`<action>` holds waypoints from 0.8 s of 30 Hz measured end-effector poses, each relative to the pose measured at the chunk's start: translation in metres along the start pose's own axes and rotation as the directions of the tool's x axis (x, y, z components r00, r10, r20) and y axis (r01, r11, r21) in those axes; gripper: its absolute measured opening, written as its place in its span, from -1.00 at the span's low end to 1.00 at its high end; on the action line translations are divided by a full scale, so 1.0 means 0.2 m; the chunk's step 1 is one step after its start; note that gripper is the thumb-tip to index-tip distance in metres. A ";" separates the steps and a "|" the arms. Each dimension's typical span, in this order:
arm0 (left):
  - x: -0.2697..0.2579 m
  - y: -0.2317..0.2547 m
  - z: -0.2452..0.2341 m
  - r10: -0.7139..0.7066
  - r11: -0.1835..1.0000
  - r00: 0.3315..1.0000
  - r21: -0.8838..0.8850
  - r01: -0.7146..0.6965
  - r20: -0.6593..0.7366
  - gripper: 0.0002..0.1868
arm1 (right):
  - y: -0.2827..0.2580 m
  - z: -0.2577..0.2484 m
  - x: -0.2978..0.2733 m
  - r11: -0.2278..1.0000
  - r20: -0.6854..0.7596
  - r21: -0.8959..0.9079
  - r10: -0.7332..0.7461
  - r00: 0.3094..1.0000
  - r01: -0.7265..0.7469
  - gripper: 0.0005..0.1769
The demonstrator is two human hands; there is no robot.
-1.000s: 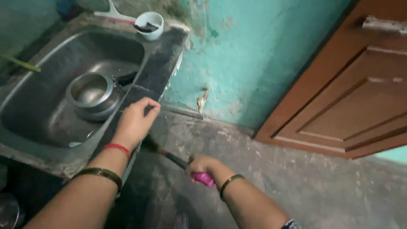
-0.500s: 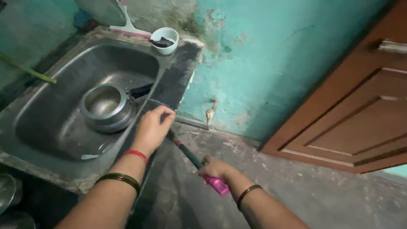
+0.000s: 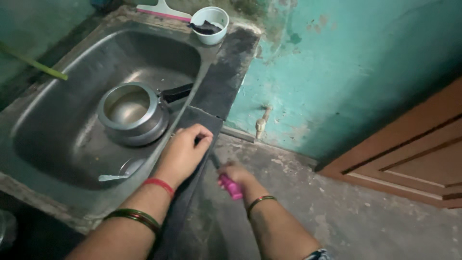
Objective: The person sweeps a tiled floor with a broom, moving debris toward a doorway and into an adjacent kitchen area. The person sweeps around a woven cot and along the base of walls and doorframes.
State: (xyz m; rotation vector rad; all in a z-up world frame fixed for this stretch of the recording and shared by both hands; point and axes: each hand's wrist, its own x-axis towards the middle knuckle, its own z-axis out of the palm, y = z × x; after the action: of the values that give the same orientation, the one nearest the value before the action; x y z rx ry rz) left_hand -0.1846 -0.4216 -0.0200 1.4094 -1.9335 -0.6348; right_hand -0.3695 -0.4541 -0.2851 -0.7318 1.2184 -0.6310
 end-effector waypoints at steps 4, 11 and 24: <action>-0.02 0.01 0.05 0.011 0.998 1.000 -0.066 -0.013 -0.021 -0.85 | 0.06 -0.16 -0.06 0.950 -0.120 0.291 0.154 0.981 -0.114 -0.72; -0.04 0.14 0.08 0.097 0.981 0.987 -0.153 -0.116 -0.129 -0.85 | 0.20 0.09 -0.56 0.775 -0.148 0.624 0.249 0.957 -0.105 -0.84; -0.14 0.26 0.00 0.025 0.932 0.985 -0.353 -0.085 -0.173 -0.82 | 0.28 0.03 -0.68 0.834 -0.079 0.532 0.219 0.973 -0.144 -0.87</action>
State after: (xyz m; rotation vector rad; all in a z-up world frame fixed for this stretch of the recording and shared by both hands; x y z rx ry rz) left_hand -0.2120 -0.3792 0.0117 1.1352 -1.6217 -0.7740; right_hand -0.3937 -0.3151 -0.2473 -0.1084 1.1492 -0.8192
